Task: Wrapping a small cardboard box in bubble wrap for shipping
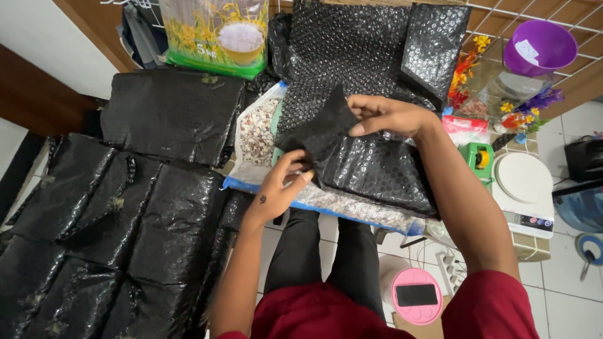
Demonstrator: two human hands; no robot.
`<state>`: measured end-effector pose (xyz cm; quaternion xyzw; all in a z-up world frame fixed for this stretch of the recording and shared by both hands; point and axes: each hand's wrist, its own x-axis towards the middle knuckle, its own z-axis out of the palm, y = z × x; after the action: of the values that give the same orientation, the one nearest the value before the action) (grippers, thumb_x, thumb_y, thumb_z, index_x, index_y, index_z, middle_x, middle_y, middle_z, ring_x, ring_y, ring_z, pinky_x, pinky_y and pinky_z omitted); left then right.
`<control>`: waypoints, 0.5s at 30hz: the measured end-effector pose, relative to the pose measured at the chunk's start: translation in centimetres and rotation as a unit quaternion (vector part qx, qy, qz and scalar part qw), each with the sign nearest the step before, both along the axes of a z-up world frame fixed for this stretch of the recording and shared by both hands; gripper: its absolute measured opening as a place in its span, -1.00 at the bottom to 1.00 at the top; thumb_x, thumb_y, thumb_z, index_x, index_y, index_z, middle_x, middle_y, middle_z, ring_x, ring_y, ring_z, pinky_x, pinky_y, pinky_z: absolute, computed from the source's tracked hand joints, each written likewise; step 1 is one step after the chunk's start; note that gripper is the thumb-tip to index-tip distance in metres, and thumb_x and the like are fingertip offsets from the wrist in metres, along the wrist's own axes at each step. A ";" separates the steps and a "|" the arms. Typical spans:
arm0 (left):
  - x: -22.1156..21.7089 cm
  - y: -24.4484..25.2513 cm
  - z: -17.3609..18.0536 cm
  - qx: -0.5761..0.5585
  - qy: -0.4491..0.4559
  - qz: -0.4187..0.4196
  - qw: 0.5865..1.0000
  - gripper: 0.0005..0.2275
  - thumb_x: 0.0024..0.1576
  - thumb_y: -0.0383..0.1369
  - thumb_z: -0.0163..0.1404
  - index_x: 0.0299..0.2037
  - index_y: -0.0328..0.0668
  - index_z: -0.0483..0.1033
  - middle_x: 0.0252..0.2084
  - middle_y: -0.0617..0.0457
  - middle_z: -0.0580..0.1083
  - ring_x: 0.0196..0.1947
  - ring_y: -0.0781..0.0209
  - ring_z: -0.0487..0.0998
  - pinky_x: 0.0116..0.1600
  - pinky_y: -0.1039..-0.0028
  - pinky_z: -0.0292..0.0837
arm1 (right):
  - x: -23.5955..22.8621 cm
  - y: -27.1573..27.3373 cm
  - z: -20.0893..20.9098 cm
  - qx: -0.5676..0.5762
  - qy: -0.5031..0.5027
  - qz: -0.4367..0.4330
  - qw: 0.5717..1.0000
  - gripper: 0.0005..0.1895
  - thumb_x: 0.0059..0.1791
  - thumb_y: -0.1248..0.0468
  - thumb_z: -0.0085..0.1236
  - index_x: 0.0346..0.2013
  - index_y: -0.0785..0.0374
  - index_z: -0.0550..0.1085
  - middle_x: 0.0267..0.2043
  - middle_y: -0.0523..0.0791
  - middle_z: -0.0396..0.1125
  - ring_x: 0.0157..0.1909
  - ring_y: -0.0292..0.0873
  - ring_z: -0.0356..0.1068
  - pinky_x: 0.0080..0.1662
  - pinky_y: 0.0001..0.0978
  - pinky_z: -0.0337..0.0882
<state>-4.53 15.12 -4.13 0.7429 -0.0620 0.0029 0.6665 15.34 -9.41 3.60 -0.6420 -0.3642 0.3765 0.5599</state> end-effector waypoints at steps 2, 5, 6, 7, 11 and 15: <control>0.0 -0.5 -0.5 -0.049 -0.009 0.008 0.999 -0.53 0.26 -0.39 0.06 0.37 -0.26 0.24 0.25 -0.31 0.35 0.28 -0.22 0.41 0.33 0.05 0.32 | -1.1 0.6 1.4 0.010 0.018 0.011 1.000 -0.19 -0.12 0.43 0.17 0.44 0.35 0.18 0.27 0.07 0.34 0.25 -0.09 0.35 0.23 -0.14 0.31; 0.4 -1.2 -0.1 -0.090 -0.015 -0.021 0.996 -0.53 0.35 -0.34 -0.07 0.45 -0.19 0.11 0.34 -0.37 0.19 0.39 -0.33 0.22 0.41 -0.12 0.13 | -1.2 0.7 1.8 0.012 0.007 0.027 1.000 -0.06 -0.12 0.31 0.24 0.51 0.28 0.06 0.41 0.06 0.20 0.39 -0.07 0.20 0.34 -0.08 0.18; 1.0 -1.6 -0.6 -0.121 -0.033 -0.016 0.992 -0.53 0.34 -0.34 -0.06 0.44 -0.19 0.15 0.36 -0.27 0.22 0.40 -0.19 0.22 0.43 -0.02 0.14 | -1.1 0.7 2.0 0.020 -0.002 0.055 0.998 -0.09 -0.14 0.20 0.29 0.46 0.30 0.14 0.34 0.01 0.26 0.33 -0.13 0.25 0.31 -0.15 0.22; 1.6 -2.1 -1.1 -0.152 -0.052 -0.012 0.987 -0.54 0.33 -0.34 -0.04 0.43 -0.19 0.19 0.38 -0.18 0.24 0.42 -0.05 0.22 0.46 0.08 0.15 | -1.0 0.6 2.2 0.028 -0.011 0.083 0.996 -0.10 -0.16 0.10 0.34 0.40 0.31 0.23 0.28 -0.04 0.32 0.26 -0.20 0.31 0.28 -0.22 0.26; 3.0 -2.7 -3.5 -0.190 -0.042 -0.011 0.981 -0.59 0.35 -0.32 -0.07 0.40 -0.16 0.28 0.37 -0.12 0.30 0.39 0.03 0.26 0.46 0.13 0.16 | -1.0 0.4 2.3 0.013 -0.032 0.075 0.997 -0.16 -0.20 0.16 0.41 0.32 0.32 0.29 0.12 -0.07 0.38 0.18 -0.21 0.36 0.23 -0.27 0.29; 3.5 -4.1 -3.5 -0.209 -0.053 -0.006 0.976 -0.61 0.36 -0.33 -0.11 0.38 -0.29 0.31 0.38 -0.20 0.30 0.39 0.10 0.25 0.47 0.17 0.12 | -0.9 -0.3 2.0 -0.026 -0.045 0.059 0.997 -0.49 -0.15 0.29 0.38 0.05 0.42 0.49 -0.01 0.01 0.47 0.06 -0.14 0.43 0.09 -0.22 0.39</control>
<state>-1.05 11.07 -7.61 0.5854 -0.0999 0.0511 0.8029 14.45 -9.69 5.58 -0.6502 -0.4159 0.3889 0.5030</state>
